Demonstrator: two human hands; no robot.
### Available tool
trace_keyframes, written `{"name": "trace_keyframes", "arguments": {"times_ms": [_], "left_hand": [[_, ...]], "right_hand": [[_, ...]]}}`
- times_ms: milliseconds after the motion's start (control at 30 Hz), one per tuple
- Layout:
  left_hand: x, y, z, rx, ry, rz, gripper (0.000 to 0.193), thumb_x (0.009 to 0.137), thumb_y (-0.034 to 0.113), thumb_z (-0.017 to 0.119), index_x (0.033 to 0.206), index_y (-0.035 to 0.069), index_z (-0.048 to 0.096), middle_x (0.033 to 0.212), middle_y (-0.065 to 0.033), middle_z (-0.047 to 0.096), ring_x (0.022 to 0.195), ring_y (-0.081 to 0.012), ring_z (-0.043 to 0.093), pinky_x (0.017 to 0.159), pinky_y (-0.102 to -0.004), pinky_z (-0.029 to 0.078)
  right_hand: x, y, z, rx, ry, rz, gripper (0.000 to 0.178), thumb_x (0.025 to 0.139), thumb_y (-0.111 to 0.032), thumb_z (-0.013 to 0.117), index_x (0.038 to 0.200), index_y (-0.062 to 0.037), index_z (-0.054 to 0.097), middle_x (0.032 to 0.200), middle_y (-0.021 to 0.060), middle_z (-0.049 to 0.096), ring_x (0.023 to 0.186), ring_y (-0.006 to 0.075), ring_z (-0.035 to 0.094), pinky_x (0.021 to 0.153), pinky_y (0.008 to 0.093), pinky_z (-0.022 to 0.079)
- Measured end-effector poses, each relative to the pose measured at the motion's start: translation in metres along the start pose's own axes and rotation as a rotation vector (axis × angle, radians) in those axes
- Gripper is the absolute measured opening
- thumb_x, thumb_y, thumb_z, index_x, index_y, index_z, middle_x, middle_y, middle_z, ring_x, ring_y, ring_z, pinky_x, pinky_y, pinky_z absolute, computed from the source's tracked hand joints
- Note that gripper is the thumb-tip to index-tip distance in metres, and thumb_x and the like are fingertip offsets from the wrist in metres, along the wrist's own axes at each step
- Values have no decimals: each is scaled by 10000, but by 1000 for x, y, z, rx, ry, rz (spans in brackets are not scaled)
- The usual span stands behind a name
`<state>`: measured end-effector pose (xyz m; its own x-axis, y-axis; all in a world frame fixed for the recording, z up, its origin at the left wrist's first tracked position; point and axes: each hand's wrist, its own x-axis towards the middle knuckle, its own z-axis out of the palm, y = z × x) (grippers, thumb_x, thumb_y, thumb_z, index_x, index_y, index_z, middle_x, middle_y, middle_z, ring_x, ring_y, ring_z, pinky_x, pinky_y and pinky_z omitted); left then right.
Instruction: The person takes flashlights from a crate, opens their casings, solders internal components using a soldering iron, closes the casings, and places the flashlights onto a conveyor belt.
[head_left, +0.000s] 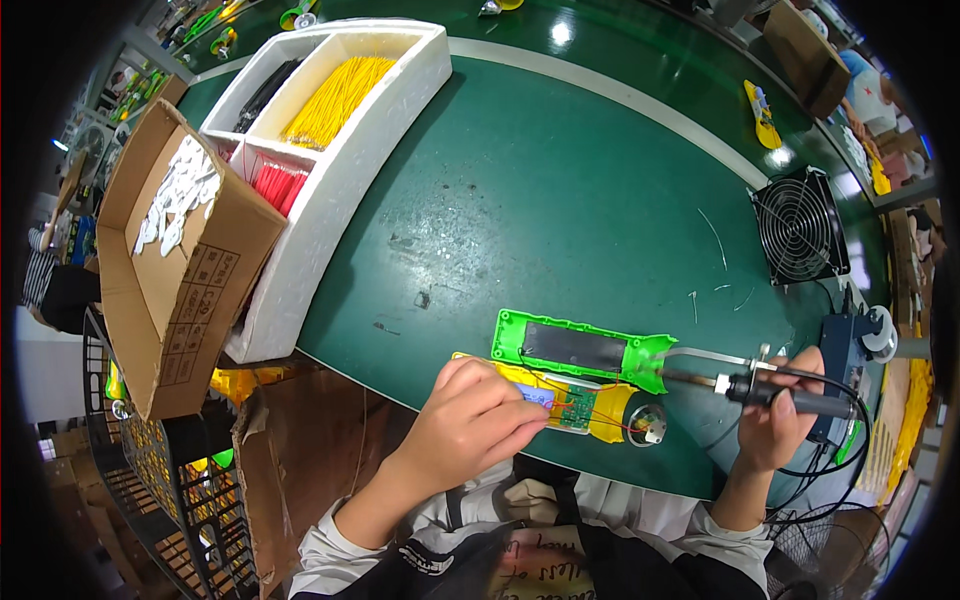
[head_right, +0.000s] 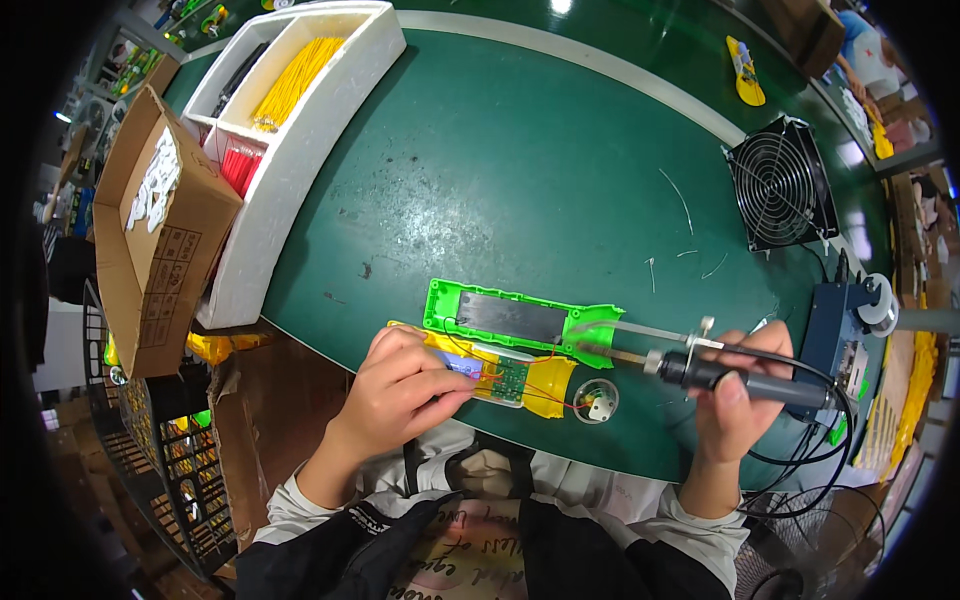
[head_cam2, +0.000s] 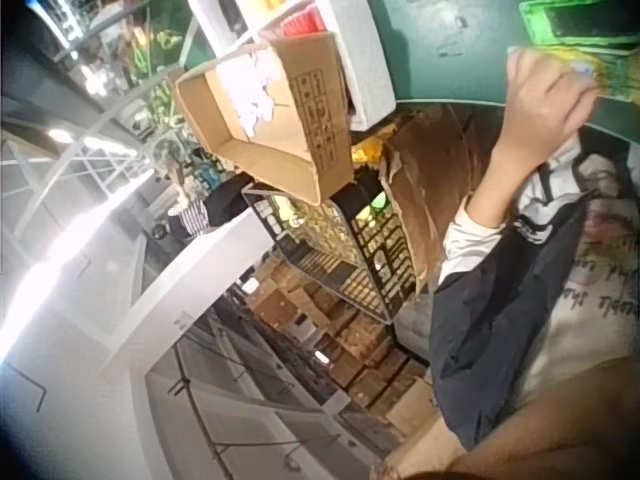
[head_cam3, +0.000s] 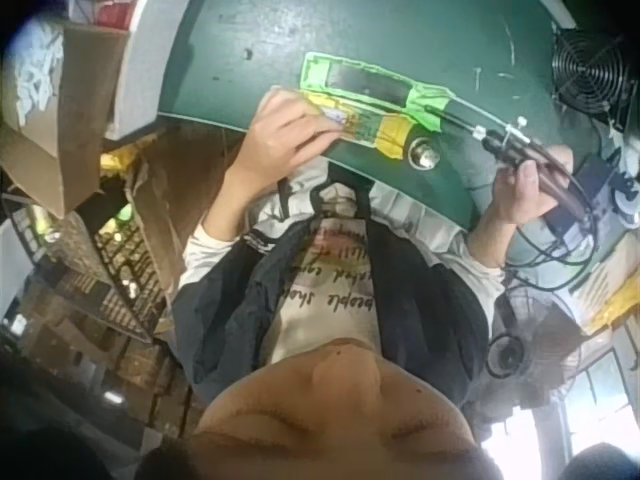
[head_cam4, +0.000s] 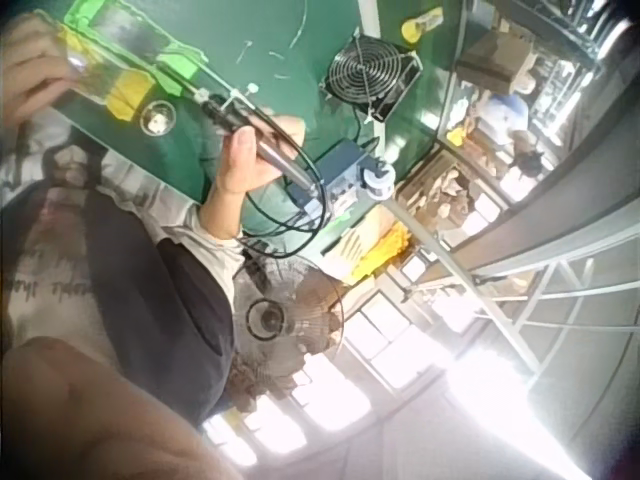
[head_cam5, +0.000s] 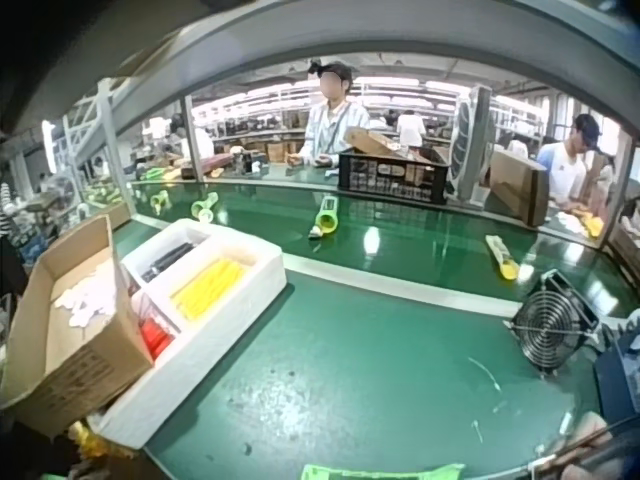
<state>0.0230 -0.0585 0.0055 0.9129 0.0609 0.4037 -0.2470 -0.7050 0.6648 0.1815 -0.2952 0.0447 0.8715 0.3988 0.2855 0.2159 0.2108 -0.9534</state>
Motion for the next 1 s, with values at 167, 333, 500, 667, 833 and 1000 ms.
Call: {"name": "trace_keyframes", "arguments": {"times_ms": [167,333,500,667,833,1000], "left_hand": [[-4,0,-1,-13,8,7,157,621,81,686,745,84,591,679,2,477,686,-189,468,671,-325,372],[-2,2,3,-6,41,-12,170,574,56,706,713,86,612,658,0,497,655,-175,455,668,-313,385],[-1,2,5,-1,50,-7,181,567,50,707,716,85,610,655,1,497,651,-175,457,662,-309,387],[-2,1,5,6,48,-8,180,567,49,708,713,85,609,655,2,497,646,-176,458,660,-309,387],[-1,2,4,5,51,-11,181,567,53,711,712,85,609,651,5,496,641,-175,457,655,-306,387],[-2,0,3,0,17,13,182,603,74,688,753,85,585,681,4,481,670,-182,467,659,-322,368]], "right_hand": [[-20,-7,20,-101,-13,54,357,690,-245,642,766,-30,368,587,76,460,446,82,395,409,172,335],[-26,-1,22,-63,-140,6,243,660,-61,593,760,4,381,611,81,478,507,62,385,458,180,332],[-26,6,18,-135,-241,-14,220,646,-51,587,722,8,389,590,84,477,469,62,366,418,184,305],[-26,7,21,-146,-250,-35,219,642,-54,589,711,11,391,577,80,472,460,68,368,404,187,298],[-28,8,22,-123,-227,-17,222,645,-57,592,708,11,391,574,78,468,464,71,374,404,188,298],[-25,5,22,-161,-247,-14,225,651,-58,593,713,9,388,583,79,466,476,72,381,409,189,299]]}}
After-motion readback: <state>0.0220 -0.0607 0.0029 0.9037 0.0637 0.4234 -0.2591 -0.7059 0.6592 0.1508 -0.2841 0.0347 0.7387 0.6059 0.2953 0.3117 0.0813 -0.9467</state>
